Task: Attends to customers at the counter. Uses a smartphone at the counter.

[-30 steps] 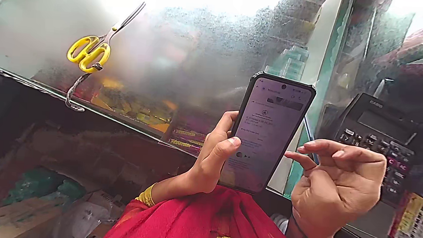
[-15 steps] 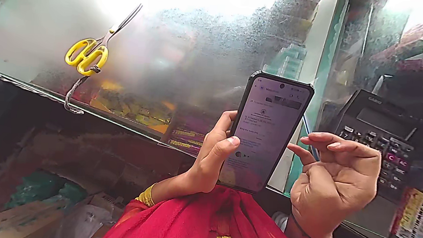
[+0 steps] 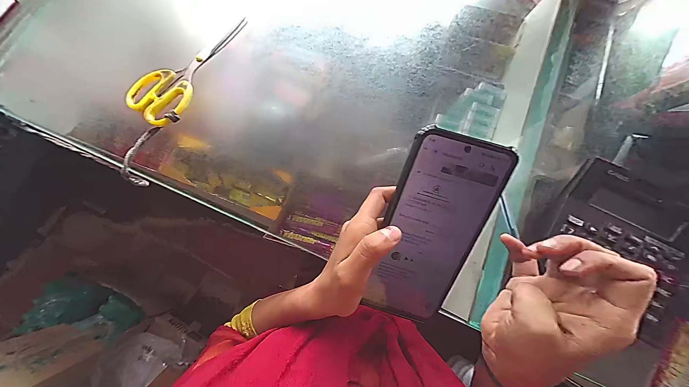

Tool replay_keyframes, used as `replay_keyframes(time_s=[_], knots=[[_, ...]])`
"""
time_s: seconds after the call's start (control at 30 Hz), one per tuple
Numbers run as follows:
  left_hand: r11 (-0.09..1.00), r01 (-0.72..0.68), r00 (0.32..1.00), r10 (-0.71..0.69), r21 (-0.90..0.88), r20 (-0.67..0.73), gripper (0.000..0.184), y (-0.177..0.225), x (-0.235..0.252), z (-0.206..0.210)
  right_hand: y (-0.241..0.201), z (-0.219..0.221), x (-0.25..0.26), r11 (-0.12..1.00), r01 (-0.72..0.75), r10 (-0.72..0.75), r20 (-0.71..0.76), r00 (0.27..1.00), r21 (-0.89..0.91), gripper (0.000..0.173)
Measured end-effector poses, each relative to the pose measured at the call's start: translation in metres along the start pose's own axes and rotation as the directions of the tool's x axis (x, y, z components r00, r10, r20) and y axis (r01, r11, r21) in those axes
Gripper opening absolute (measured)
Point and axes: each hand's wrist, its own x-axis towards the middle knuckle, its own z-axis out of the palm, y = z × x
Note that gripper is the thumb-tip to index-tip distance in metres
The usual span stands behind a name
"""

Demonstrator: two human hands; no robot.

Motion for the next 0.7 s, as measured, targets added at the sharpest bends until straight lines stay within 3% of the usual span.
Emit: replay_keyframes(time_s=[0.23, 0.27, 0.37, 0.47, 0.7], knots=[[0.998, -0.008, 1.000, 0.009, -0.064, 0.006, 0.045, -0.002, 0.001, 0.000, -0.004, 0.002, 0.002, 1.000, -0.002, 0.001, 0.053, 0.999, 0.011, 0.062], [0.998, -0.006, 1.000, 0.007, -0.061, 0.004, 0.045, -0.002, 0.001, 0.000, -0.004, 0.001, 0.002, 1.000, 0.017, -0.017, 0.072, 0.997, 0.002, 0.060], [1.000, 0.002, 1.000, -0.002, -0.020, -0.016, 0.046, 0.000, 0.000, 0.001, -0.001, -0.006, -0.002, 0.994, 0.105, -0.105, 0.102, 0.989, 0.004, 0.023], [1.000, 0.009, 1.000, -0.009, 0.013, -0.027, 0.046, 0.001, 0.000, 0.001, -0.003, -0.008, -0.005, 0.989, 0.133, -0.119, 0.176, 0.977, -0.066, 0.035], [1.000, -0.011, 1.000, 0.011, 0.003, -0.020, 0.048, 0.001, 0.002, 0.002, -0.001, -0.007, -0.005, 0.993, 0.101, -0.099, 0.033, 0.995, -0.064, 0.034]])
